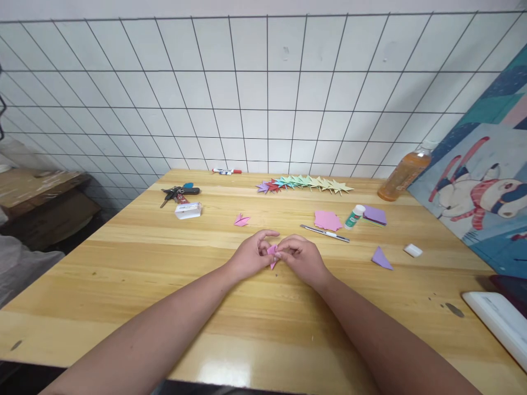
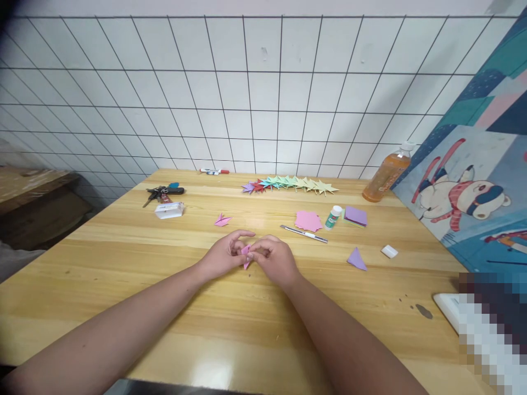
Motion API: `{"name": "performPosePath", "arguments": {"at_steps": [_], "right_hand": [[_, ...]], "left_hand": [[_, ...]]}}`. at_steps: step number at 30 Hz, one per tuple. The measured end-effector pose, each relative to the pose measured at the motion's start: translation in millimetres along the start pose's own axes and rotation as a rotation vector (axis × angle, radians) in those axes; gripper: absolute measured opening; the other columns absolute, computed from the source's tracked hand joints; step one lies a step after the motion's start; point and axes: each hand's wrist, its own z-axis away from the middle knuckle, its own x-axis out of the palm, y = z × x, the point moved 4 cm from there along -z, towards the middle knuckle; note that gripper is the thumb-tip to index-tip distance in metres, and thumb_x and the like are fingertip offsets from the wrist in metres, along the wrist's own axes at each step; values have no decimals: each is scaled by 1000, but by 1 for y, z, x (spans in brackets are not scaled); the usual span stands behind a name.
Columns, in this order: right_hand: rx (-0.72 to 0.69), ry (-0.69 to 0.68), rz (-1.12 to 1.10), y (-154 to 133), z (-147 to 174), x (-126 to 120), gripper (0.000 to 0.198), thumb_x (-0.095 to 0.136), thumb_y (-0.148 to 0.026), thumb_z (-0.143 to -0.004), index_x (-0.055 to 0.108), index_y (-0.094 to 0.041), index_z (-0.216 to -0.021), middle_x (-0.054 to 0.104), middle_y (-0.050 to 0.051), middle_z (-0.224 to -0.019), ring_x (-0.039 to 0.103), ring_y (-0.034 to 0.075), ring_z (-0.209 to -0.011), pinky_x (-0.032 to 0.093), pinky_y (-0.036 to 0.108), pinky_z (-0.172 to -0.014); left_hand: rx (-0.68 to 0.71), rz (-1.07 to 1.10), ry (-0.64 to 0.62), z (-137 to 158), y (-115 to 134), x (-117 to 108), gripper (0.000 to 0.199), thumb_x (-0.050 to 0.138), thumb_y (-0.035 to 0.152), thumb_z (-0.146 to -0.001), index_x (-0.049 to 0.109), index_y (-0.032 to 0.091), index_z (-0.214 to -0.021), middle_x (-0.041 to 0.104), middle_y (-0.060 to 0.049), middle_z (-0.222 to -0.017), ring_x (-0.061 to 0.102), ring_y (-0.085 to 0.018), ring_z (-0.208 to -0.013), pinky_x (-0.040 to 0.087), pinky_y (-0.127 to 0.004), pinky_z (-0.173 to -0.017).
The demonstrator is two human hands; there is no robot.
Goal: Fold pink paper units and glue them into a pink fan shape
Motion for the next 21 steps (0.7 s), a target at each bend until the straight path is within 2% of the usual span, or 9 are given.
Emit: {"name": "performPosePath", "arguments": {"at_steps": [5, 7, 9, 11, 17, 21], "right_hand": [[40, 16, -89, 2, -2, -2, 12, 60, -28, -73, 64, -18, -68, 62, 5, -81, 57, 14, -73, 45, 26, -65], [103, 4, -79, 4, -2, -1, 14, 58, -30, -73, 64, -19, -79, 62, 4, -84, 56, 13, -67, 45, 25, -61], [174, -21, -78, 5, -1, -1, 28, 60, -30, -71, 60, -21, -97, 63, 3, -89, 53, 10, -58, 45, 24, -57], [212, -62, -85, 4, 0, 0, 38, 62, -31, -69, 56, -21, -105, 63, 3, -92, 52, 9, -55, 44, 23, -55], [170, -145, -64, -1, 0, 0, 35, 63, -32, -68, 61, -20, -100, 65, 2, -85, 53, 11, -61, 43, 23, -57], [208, -131, -69, 2, -1, 1, 16, 60, -29, -69, 64, -18, -81, 65, 0, -71, 55, 11, -59, 43, 22, -56]], "left_hand": [[0, -10, -26, 1, 3, 2, 55, 65, 27, -66, 44, 16, -116, 58, 3, -55, 53, -10, -49, 39, -20, -51], [-5, -20, -14, 1, 3, 1, 57, 64, 27, -67, 43, 17, -118, 59, 3, -55, 54, -10, -50, 39, -20, -51], [-9, -29, 6, 1, 3, 0, 59, 64, 26, -67, 41, 18, -121, 59, 4, -56, 55, -11, -51, 39, -20, -51], [-10, -33, 22, 2, 2, -1, 63, 65, 25, -66, 38, 19, -124, 58, 4, -56, 55, -11, -51, 39, -20, -51], [-10, -4, 45, 2, 2, -2, 68, 65, 23, -66, 35, 18, -127, 58, 4, -57, 56, -11, -53, 39, -20, -52], [-10, -6, 43, 3, 2, -1, 69, 66, 23, -65, 35, 18, -127, 59, 3, -57, 56, -11, -53, 38, -19, -52]]}}
